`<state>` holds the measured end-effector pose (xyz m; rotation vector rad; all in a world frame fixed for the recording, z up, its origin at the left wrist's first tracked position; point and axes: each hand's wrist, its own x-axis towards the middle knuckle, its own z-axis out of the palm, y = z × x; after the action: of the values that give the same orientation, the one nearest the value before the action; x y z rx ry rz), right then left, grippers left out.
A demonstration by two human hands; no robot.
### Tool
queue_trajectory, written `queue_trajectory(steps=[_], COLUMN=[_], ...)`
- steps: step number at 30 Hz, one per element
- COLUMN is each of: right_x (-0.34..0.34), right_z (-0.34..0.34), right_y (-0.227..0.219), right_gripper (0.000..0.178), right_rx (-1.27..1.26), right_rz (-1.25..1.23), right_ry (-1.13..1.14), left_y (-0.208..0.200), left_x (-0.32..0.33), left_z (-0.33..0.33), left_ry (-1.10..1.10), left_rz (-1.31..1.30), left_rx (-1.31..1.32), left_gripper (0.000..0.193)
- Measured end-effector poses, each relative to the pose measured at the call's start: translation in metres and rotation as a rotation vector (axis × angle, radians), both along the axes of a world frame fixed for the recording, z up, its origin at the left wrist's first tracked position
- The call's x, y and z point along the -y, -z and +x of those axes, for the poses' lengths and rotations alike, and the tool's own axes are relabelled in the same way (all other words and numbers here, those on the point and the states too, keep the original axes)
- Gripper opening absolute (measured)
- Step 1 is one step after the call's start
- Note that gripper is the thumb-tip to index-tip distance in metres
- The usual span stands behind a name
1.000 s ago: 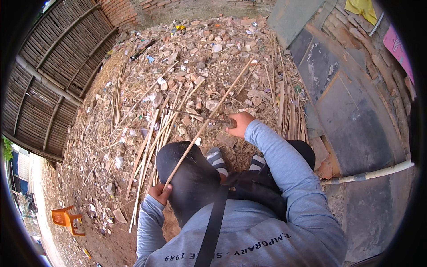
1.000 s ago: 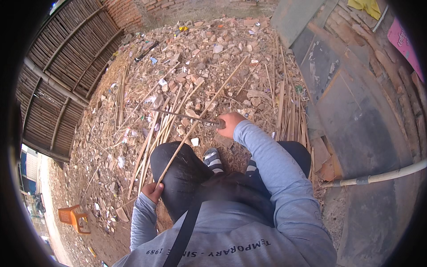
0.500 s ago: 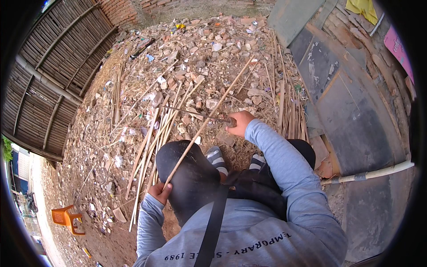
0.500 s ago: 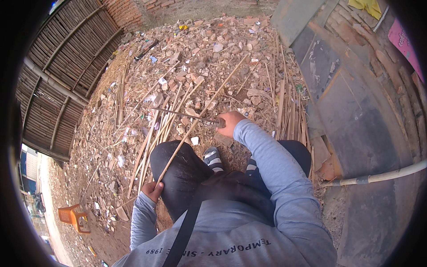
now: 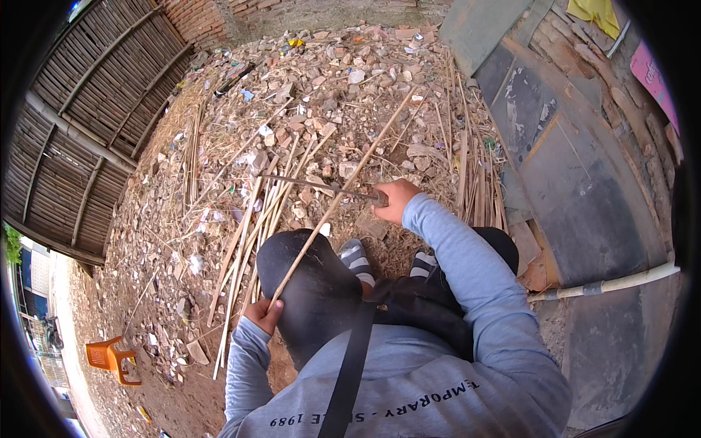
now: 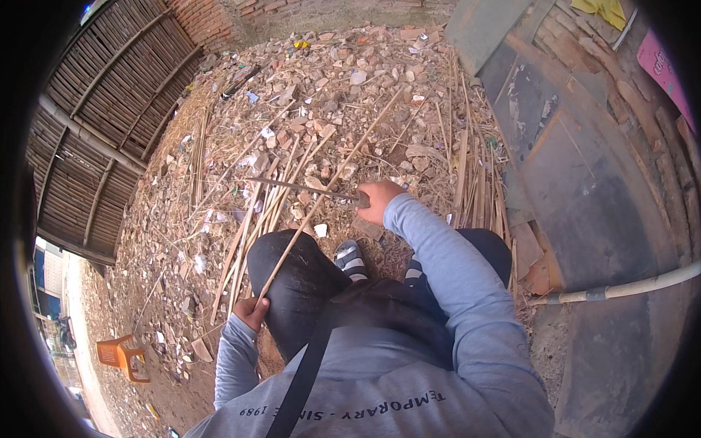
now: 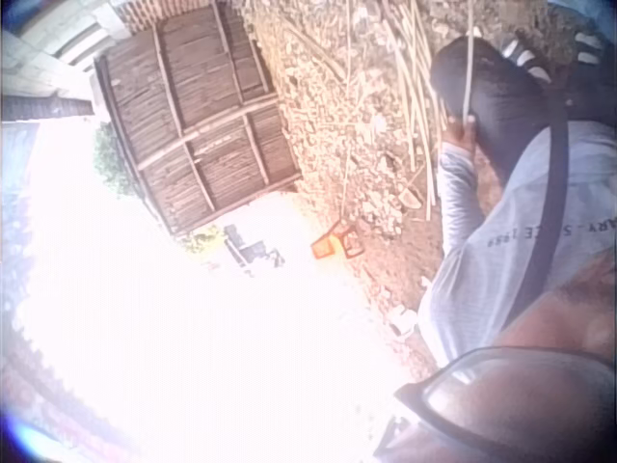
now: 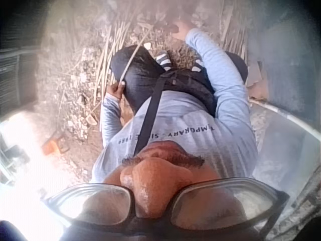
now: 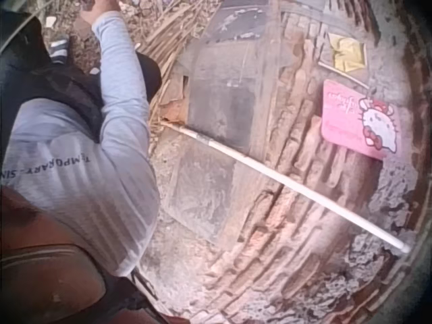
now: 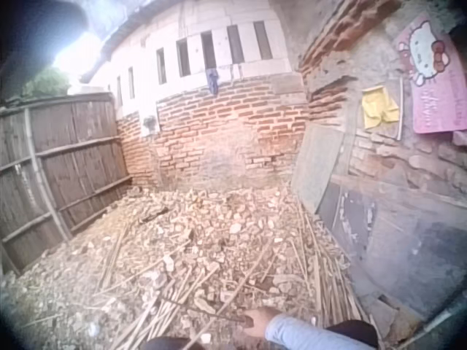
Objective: The person strips thin layers from a bamboo pole using a knife while sitting on the ground, creating several long bamboo strips.
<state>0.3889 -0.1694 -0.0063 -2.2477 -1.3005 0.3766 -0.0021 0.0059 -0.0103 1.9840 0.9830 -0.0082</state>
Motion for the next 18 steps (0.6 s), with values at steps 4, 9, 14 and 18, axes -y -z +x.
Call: queue_trajectory(steps=[4, 9, 14, 18], right_x=[0.007, 0.008, 0.002, -0.001], right_z=[0.008, 0.011, 0.008, 0.021], right_y=[-0.021, -0.012, 0.0, 0.0], right_gripper=[0.029, 0.033, 0.038, 0.04], right_rx=[0.078, 0.113, 0.091, -0.021], right_rz=[-0.034, -0.091, -0.155, -0.224], right_ry=[0.022, 0.046, -0.029, 0.132], left_y=[0.002, -0.016, -0.019, -0.025], left_x=[0.001, 0.006, 0.005, 0.007], left_z=[-0.002, 0.004, 0.006, 0.009], left_ry=[0.01, 0.072, 0.115, 0.155], left_rz=[0.026, 0.117, 0.175, 0.232], left_rx=[0.01, -0.012, -0.116, -0.136], left_gripper=[0.051, 0.051, 0.053, 0.058])
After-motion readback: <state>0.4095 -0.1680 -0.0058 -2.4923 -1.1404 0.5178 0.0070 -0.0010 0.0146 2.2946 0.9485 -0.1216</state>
